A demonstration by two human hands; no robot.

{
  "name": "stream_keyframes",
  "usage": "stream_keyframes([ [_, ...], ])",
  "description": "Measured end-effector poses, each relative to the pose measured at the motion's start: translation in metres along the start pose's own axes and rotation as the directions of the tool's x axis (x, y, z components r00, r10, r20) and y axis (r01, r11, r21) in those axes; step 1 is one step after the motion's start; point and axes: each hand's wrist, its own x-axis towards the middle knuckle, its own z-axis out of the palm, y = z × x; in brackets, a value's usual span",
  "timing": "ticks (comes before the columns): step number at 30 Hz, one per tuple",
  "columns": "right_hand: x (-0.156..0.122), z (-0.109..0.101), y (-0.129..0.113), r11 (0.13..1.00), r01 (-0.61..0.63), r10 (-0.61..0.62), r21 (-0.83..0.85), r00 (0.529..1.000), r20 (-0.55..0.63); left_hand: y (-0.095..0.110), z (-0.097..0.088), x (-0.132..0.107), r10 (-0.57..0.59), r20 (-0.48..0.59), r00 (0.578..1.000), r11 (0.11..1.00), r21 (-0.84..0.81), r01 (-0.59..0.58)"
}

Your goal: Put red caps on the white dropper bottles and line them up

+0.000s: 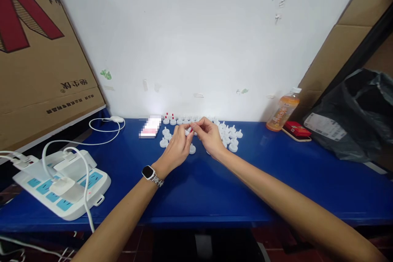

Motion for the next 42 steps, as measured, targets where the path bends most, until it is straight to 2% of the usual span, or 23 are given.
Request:
stream_keyframes([
  [2,0.007,-0.001,0.003,0.999,-0.047,0.046,0.017,0.998,0.041,-0.002,-0.001,0.000,-0.024,0.010,1.000,1.000,0.010,0.024],
  [5,0.026,-0.009,0.012,0.995,-0.097,0.100,-0.029,0.988,0.120,-0.006,-0.004,0.001,-0.054,0.028,0.998,0.992,0.120,0.051],
  [9,0.062,-0.019,0.030,0.966,-0.060,0.075,-0.251,0.996,0.051,-0.017,-0.019,0.006,-0.060,-0.062,0.996,0.958,0.278,0.074],
  [11,0.082,-0.016,0.039,0.903,-0.037,0.067,-0.428,0.996,0.054,-0.024,-0.028,0.008,-0.115,-0.111,0.987,0.935,0.324,0.145],
  [14,0.105,0.002,0.051,0.764,0.020,0.087,-0.645,0.987,0.133,-0.032,-0.039,0.008,-0.256,-0.049,0.966,0.913,0.317,0.258],
  [16,0.114,0.018,0.058,0.635,0.102,0.106,-0.766,0.971,0.217,-0.036,-0.040,0.007,-0.302,0.022,0.953,0.914,0.290,0.283],
  [19,0.119,0.036,0.064,0.475,0.196,0.161,-0.858,0.939,0.303,-0.037,-0.037,0.006,-0.291,0.082,0.953,0.925,0.277,0.258],
  [22,0.118,0.038,0.064,0.449,0.231,0.184,-0.863,0.921,0.343,-0.037,-0.034,0.006,-0.269,0.104,0.958,0.930,0.288,0.230],
  [25,0.118,0.029,0.061,0.434,0.238,0.169,-0.869,0.926,0.338,-0.037,-0.032,0.006,-0.244,0.113,0.963,0.933,0.297,0.202],
  [30,0.128,0.015,0.061,0.311,0.219,0.199,-0.925,0.937,0.289,-0.036,-0.029,0.006,-0.213,0.110,0.971,0.943,0.285,0.174],
  [34,0.137,0.020,0.069,0.294,0.219,0.211,-0.930,0.934,0.287,-0.037,-0.028,0.006,-0.209,0.118,0.971,0.944,0.283,0.169],
  [39,0.137,0.026,0.068,0.316,0.159,0.151,-0.935,0.965,0.215,-0.039,-0.030,0.005,-0.196,0.103,0.975,0.942,0.296,0.158],
  [41,0.131,0.020,0.060,0.362,0.137,0.104,-0.922,0.977,0.186,-0.039,-0.029,0.005,-0.175,0.079,0.981,0.943,0.301,0.144],
  [42,0.125,0.016,0.055,0.414,0.125,0.072,-0.902,0.983,0.169,-0.039,-0.029,0.005,-0.154,0.058,0.986,0.945,0.301,0.130],
])
